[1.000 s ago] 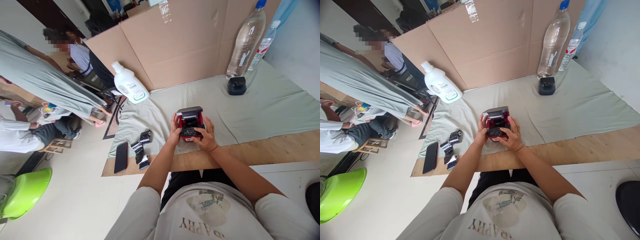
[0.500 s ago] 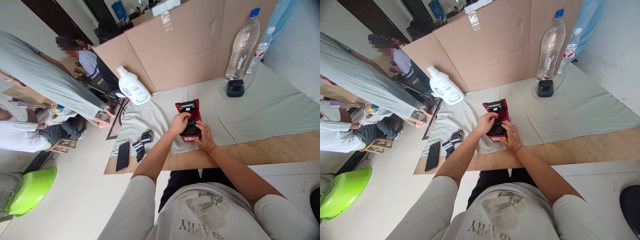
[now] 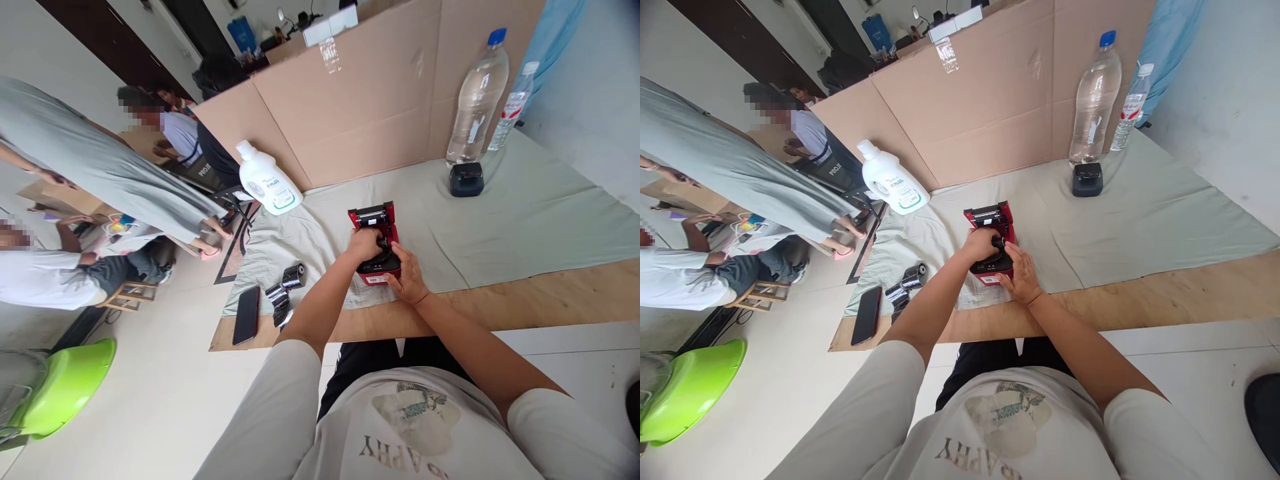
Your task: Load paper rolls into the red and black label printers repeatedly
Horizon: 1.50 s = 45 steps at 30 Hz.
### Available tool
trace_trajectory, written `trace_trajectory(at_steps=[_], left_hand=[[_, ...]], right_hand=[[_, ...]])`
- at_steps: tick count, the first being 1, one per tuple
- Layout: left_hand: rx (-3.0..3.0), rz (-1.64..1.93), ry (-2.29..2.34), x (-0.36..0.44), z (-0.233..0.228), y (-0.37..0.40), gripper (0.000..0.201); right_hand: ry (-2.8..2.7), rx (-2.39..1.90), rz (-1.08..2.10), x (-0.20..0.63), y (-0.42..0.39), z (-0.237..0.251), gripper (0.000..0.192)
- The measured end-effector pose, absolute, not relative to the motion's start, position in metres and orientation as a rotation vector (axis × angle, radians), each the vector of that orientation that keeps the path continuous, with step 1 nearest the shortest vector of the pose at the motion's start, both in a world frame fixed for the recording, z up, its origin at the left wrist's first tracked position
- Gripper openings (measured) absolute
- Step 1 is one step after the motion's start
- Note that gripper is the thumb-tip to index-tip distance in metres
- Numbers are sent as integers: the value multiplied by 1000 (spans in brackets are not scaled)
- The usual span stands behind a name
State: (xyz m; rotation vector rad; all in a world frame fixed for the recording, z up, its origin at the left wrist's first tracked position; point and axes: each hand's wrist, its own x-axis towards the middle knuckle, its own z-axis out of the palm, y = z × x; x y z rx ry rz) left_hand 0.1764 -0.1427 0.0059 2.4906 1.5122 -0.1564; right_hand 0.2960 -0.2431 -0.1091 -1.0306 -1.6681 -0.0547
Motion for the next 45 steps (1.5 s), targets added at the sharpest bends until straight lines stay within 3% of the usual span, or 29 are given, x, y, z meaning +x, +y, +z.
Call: trace_trajectory(at_steps=[5, 8, 17, 22, 28, 32, 35, 41, 45], left_hand=[[2093, 619, 1256, 140, 10, -159, 37], [1658, 874, 1026, 96, 14, -174, 37], [1579, 602, 1478, -52, -1, -232, 45], [1928, 328, 1697, -66, -33, -251, 42], [2191, 90, 1933, -58, -35, -241, 38], [2069, 283, 2053, -81, -32, -226, 32], [1891, 291, 2232, -103, -33, -216, 44], [1837, 257, 2141, -120, -38, -211, 49], [1779, 379, 2149, -122, -12, -223, 47]], right_hand=[[-1679, -1038, -40, 298, -242, -112, 65], [-1679, -1018, -21, 299, -243, -110, 61], [-1661, -1007, 8, 299, -244, -106, 57], [-1660, -993, 30, 299, -245, -105, 56], [-1663, -982, 59, 301, -244, -105, 57], [-1674, -983, 48, 301, -243, -107, 56], [-1670, -976, 45, 301, -243, -107, 56], [-1666, -981, 62, 300, -245, -104, 53], [-1697, -971, 92, 304, -245, -101, 52]])
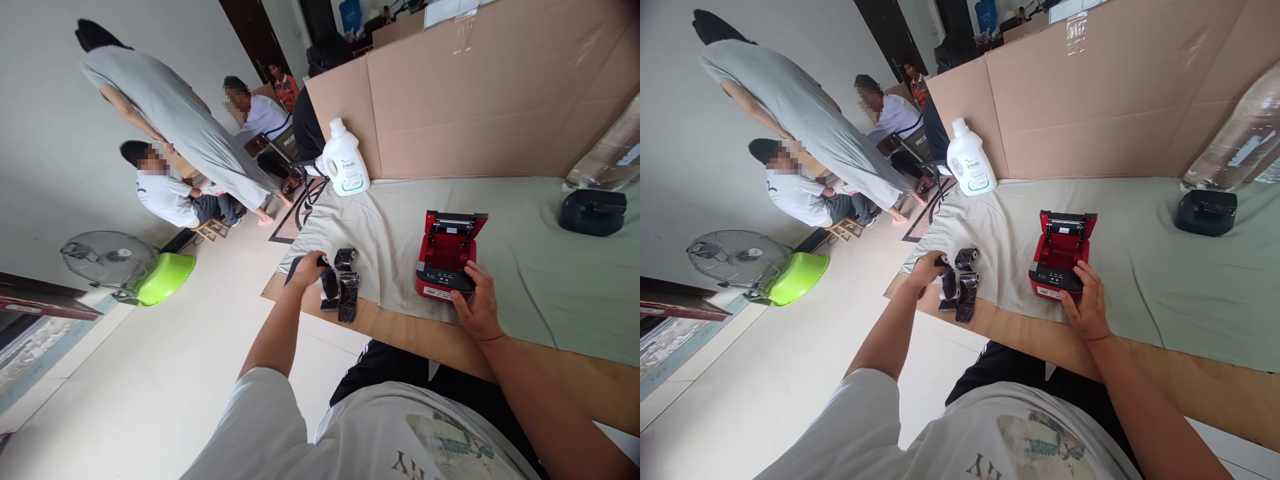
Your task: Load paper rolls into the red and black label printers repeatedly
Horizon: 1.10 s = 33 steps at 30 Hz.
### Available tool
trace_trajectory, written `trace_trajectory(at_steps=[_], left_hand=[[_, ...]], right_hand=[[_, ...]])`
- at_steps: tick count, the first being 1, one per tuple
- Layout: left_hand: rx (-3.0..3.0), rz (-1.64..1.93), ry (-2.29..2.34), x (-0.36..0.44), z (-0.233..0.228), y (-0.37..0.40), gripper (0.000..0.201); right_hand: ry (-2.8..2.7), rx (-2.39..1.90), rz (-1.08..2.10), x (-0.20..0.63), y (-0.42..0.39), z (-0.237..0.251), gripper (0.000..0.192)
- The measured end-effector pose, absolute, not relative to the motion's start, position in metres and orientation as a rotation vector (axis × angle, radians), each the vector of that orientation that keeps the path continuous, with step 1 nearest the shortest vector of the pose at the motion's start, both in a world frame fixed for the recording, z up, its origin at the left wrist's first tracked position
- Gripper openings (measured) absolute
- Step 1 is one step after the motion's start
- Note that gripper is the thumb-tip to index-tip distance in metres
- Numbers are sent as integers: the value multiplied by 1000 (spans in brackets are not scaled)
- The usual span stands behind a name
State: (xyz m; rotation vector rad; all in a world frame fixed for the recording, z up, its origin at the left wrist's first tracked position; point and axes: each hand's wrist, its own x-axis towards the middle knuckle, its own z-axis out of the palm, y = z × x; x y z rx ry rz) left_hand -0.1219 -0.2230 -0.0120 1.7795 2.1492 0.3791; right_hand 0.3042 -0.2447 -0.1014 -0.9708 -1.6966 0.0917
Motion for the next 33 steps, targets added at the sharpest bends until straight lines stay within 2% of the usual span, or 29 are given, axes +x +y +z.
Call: trace_trajectory(at_steps=[2, 5, 8, 12, 17, 21, 26, 31, 33], left_hand=[[1712, 528, 1931, -116, 12, -234, 46], [1541, 686, 1351, -89, 46, -250, 49], [1433, 606, 975, -41, 59, -261, 49], [1536, 400, 750, 29, 44, -258, 41], [1756, 481, 709, 93, 28, -218, 35], [2112, 515, 813, 132, 24, -170, 33], [2470, 183, 1116, 160, 14, -144, 37], [2493, -52, 1302, 166, 9, -143, 40], [2487, -98, 1312, 170, 7, -139, 34]], right_hand=[[-1702, -985, 91, 304, -246, -97, 51], [-1661, -1044, -39, 294, -254, -87, 48], [-1692, -1028, -152, 278, -269, -75, 55], [-1816, -885, -151, 266, -292, -64, 58], [-1858, -871, -177, 281, -301, -59, 39], [-1867, -973, -155, 292, -286, -61, 35], [-1901, -1076, -161, 295, -266, -63, 28], [-1886, -1089, -168, 295, -260, -61, 23], [-1874, -1095, -143, 294, -257, -61, 21]])
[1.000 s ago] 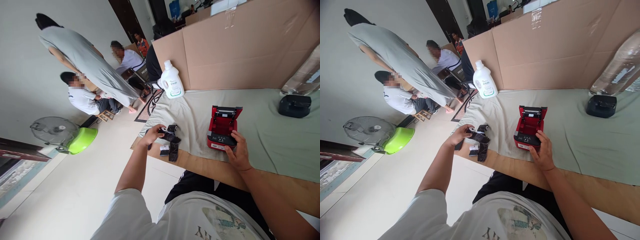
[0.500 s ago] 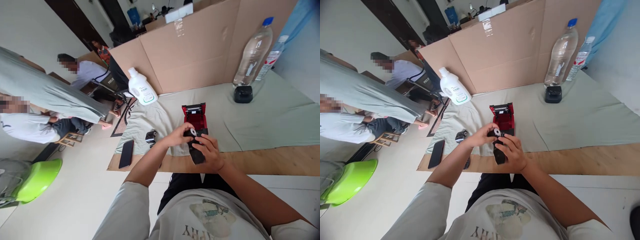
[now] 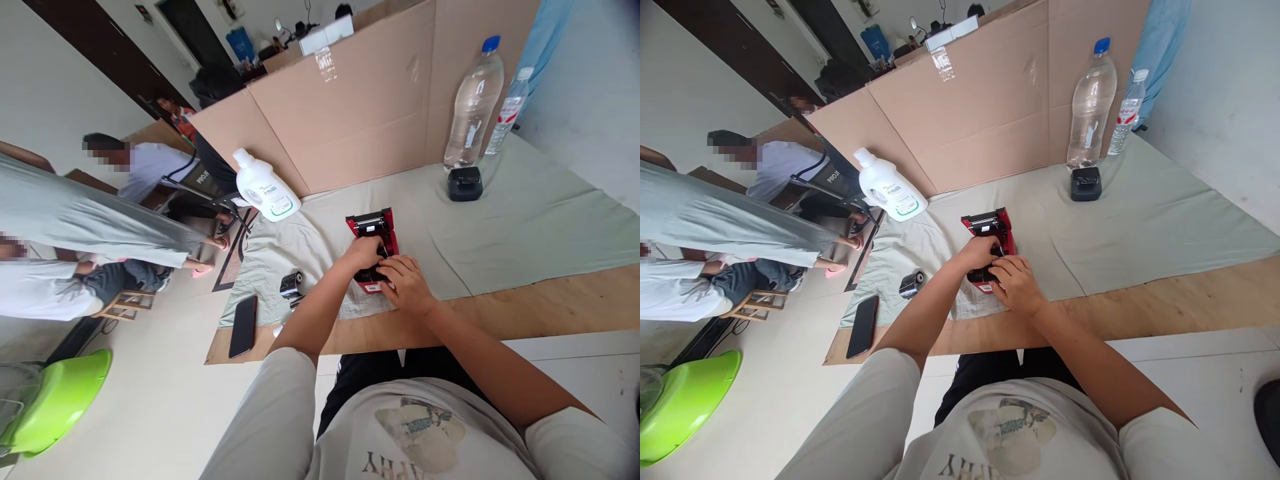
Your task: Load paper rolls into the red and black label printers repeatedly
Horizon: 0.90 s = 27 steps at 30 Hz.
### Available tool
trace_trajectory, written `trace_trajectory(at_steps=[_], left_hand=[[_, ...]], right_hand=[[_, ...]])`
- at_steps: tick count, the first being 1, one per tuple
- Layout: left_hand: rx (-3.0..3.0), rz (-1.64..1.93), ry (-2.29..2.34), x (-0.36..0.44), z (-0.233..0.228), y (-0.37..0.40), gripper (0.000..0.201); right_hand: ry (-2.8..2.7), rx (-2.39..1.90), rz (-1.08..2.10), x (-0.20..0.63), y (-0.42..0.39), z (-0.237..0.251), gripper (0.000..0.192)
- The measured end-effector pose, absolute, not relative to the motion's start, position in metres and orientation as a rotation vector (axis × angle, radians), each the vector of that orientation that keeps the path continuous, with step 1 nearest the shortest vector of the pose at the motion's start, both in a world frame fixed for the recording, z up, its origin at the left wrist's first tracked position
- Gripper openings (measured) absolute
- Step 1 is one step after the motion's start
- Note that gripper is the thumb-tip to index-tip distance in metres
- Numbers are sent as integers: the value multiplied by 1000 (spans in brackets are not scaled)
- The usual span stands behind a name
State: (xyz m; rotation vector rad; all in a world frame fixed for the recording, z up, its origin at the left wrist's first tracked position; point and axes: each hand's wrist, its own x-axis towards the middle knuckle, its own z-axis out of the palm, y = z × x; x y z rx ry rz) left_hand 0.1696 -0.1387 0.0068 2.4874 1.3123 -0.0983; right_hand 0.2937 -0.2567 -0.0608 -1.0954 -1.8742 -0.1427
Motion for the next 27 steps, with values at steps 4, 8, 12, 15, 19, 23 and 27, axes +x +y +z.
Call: trace_trajectory(at_steps=[4, 8, 12, 15, 19, 23, 27], left_hand=[[2497, -104, 1319, 177, -2, -131, 19], [2496, 14, 1327, 175, -4, -136, 21], [2382, 450, 1193, 160, 12, -152, 19], [2320, 921, 1168, 149, 26, -153, 27], [2344, 1102, 1246, 139, 24, -142, 46], [2398, 1006, 1254, 132, 4, -155, 60], [2396, 1069, 1230, 124, -18, -195, 60]], right_hand=[[-1853, -1094, -114, 289, -252, -66, 23], [-1848, -1098, -175, 287, -252, -78, 29], [-1879, -1095, -270, 289, -252, -87, 31], [-1859, -1074, -346, 289, -250, -90, 32], [-1846, -1070, -341, 287, -252, -89, 32], [-1888, -1082, -317, 287, -260, -83, 28], [-1826, -1069, -366, 294, -256, -72, 36]])
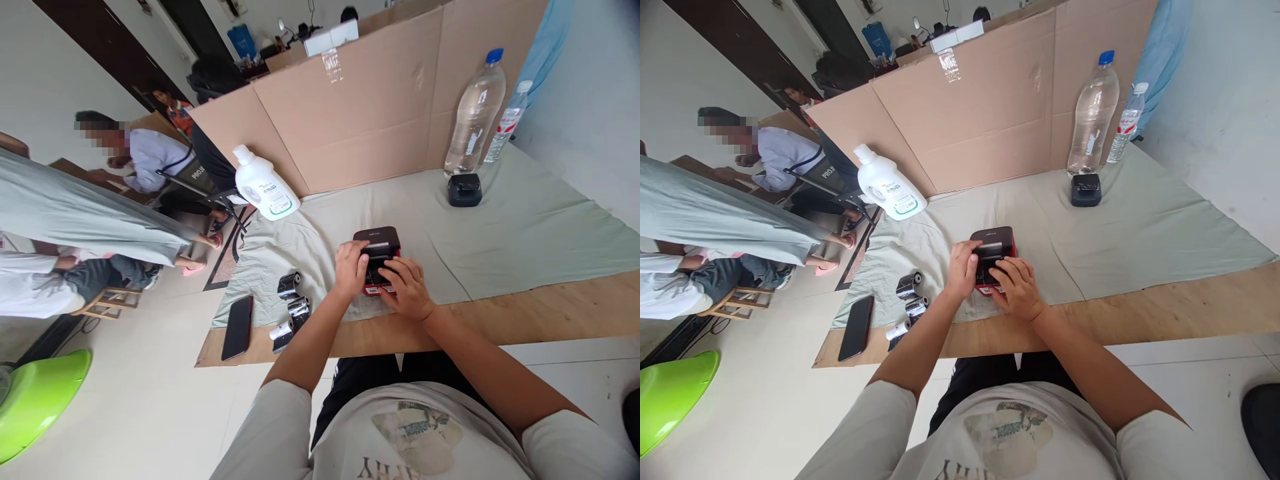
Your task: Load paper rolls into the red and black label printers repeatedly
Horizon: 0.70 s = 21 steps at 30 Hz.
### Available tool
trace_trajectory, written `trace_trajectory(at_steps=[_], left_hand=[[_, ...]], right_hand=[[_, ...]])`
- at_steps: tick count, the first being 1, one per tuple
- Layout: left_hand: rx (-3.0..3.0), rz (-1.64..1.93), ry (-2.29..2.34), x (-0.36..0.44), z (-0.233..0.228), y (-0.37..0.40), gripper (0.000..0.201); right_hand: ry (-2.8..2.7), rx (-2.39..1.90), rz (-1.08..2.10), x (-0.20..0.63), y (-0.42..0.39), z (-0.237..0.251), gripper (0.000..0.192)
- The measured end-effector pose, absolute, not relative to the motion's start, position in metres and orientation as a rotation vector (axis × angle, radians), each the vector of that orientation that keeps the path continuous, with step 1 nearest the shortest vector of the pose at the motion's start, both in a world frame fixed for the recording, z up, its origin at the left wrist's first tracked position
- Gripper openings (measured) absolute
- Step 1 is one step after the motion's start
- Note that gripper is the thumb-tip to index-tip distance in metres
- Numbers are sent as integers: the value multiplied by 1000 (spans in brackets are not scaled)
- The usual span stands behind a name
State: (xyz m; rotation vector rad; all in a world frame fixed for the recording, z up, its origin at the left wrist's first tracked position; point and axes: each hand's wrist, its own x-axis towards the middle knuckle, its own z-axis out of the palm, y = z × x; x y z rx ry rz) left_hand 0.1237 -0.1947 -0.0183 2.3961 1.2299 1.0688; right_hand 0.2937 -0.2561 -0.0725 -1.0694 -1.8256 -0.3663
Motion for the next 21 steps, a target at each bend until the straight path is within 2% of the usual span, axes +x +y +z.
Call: trace_trajectory(at_steps=[3, 6, 11, 17, 19, 21], left_hand=[[2410, 1126, 1202, 120, -39, -214, 57], [2409, 1323, 1178, 122, -61, -217, 51], [2307, 1673, 1160, 133, -82, -210, 38], [2292, 1668, 1088, 132, -83, -212, 30], [2165, 1675, 1103, 130, -86, -214, 32], [1909, 1697, 1203, 127, -93, -215, 44]], right_hand=[[-1817, -1068, -325, 301, -243, -68, 63], [-1866, -1044, -221, 305, -232, -70, 75], [-1821, -1117, -156, 306, -228, -78, 75], [-1821, -1125, -113, 310, -227, -78, 74], [-1811, -1084, -20, 312, -227, -78, 72], [-1753, -1053, 100, 316, -226, -83, 70]])
